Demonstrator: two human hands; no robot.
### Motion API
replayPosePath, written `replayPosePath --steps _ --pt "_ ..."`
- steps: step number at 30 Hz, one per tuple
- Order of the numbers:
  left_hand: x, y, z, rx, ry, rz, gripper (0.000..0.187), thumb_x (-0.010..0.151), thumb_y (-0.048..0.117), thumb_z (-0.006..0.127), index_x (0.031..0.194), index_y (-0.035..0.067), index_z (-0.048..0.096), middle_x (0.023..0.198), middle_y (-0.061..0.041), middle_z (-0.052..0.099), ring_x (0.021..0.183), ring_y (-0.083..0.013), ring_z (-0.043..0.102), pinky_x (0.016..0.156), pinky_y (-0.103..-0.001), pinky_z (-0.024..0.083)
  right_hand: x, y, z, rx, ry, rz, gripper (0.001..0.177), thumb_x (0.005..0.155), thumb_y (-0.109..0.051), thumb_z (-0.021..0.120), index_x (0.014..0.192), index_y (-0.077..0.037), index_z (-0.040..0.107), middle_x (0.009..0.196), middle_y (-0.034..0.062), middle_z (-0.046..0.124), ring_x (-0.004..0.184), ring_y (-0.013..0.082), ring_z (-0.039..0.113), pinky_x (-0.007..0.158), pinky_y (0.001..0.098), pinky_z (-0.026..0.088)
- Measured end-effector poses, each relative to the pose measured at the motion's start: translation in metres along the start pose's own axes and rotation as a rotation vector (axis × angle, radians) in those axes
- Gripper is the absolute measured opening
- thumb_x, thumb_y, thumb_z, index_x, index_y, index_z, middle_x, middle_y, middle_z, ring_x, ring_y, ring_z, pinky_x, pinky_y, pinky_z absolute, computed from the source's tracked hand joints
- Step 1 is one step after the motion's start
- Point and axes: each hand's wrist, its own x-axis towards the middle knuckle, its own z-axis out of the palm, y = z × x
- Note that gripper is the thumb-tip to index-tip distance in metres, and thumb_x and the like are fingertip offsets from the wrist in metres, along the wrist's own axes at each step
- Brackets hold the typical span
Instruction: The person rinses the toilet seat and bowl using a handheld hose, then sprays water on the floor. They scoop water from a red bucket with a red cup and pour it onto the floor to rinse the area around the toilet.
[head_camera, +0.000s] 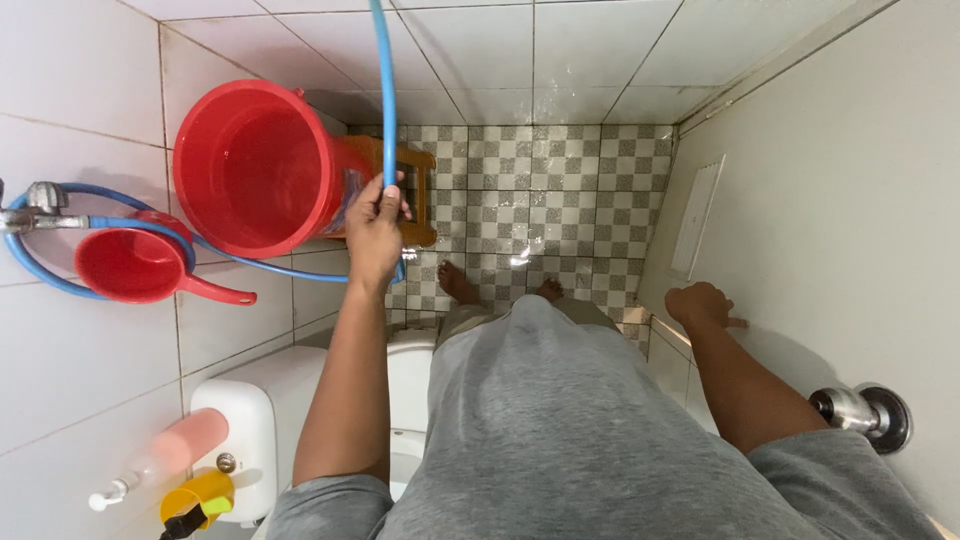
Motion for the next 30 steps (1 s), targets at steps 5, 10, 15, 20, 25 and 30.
replayPosePath --steps 5,10,15,20,25,30 --pt "-0.008 0.011 0.011 0.007 -0.088 -0.002 0.027 0.122 0.006 0.059 0.141 0.004 0.078 0.086 -0.007 0.065 0.08 -0.016 0.068 0.081 -0.031 0.061 0.009 0.006 0.012 0.027 0.016 -0.012 0.05 0.103 -0.036 0.068 0.12 0.006 0.088 0.105 0.0285 0.085 0.101 0.047 0.085 0.075 0.059 0.067" --pt "-0.02 0.019 0.026 -0.005 -0.163 -0.048 0.028 0.122 0.007 0.058 0.14 0.008 0.079 0.085 -0.004 0.064 0.079 -0.0137 0.064 0.077 -0.028 0.057 0.004 0.002 0.006 0.036 0.015 -0.022 0.046 0.104 -0.037 0.069 0.115 0.003 0.088 0.101 0.0261 0.085 0.096 0.0436 0.084 0.073 0.0561 0.066" --pt "-0.028 0.013 0.042 0.054 -0.293 -0.03 0.031 0.122 0.009 0.06 0.145 0.007 0.08 0.09 -0.007 0.072 0.081 -0.0173 0.066 0.084 -0.036 0.06 -0.014 -0.004 -0.002 -0.043 -0.03 0.001 0.053 0.101 -0.037 0.067 0.127 0.004 0.088 0.12 0.0279 0.085 0.119 0.0474 0.076 0.088 0.0591 0.063" --pt "-0.029 -0.005 0.055 0.13 -0.302 0.013 0.026 0.119 0.011 0.066 0.138 0.011 0.083 0.082 -0.005 0.072 0.075 -0.0161 0.067 0.078 -0.037 0.058 0.003 -0.006 0.003 -0.085 -0.022 -0.146 0.052 0.104 -0.036 0.063 0.121 0.006 0.088 0.112 0.0282 0.086 0.112 0.0445 0.082 0.087 0.0566 0.066" --pt "-0.03 -0.006 0.055 0.106 -0.282 -0.048 0.027 0.119 0.014 0.065 0.139 0.011 0.081 0.082 -0.002 0.066 0.076 -0.0153 0.061 0.077 -0.034 0.055 0.052 -0.01 0.045 -0.135 0.08 -0.406 0.036 0.099 -0.031 0.065 0.074 -0.012 0.081 0.067 0.0143 0.075 0.066 0.0283 0.071 0.064 0.0474 0.06" --pt "-0.022 -0.013 0.032 0.165 -0.197 -0.041 0.028 0.118 0.023 0.069 0.14 0.013 0.083 0.081 -0.008 0.073 0.078 -0.0218 0.067 0.078 -0.042 0.057 -0.023 -0.105 -0.001 0.074 0.194 -0.904 0.063 0.11 -0.013 0.071 0.168 0.006 0.055 0.139 0.0358 0.063 0.13 0.0508 0.069 0.105 0.0583 0.064"
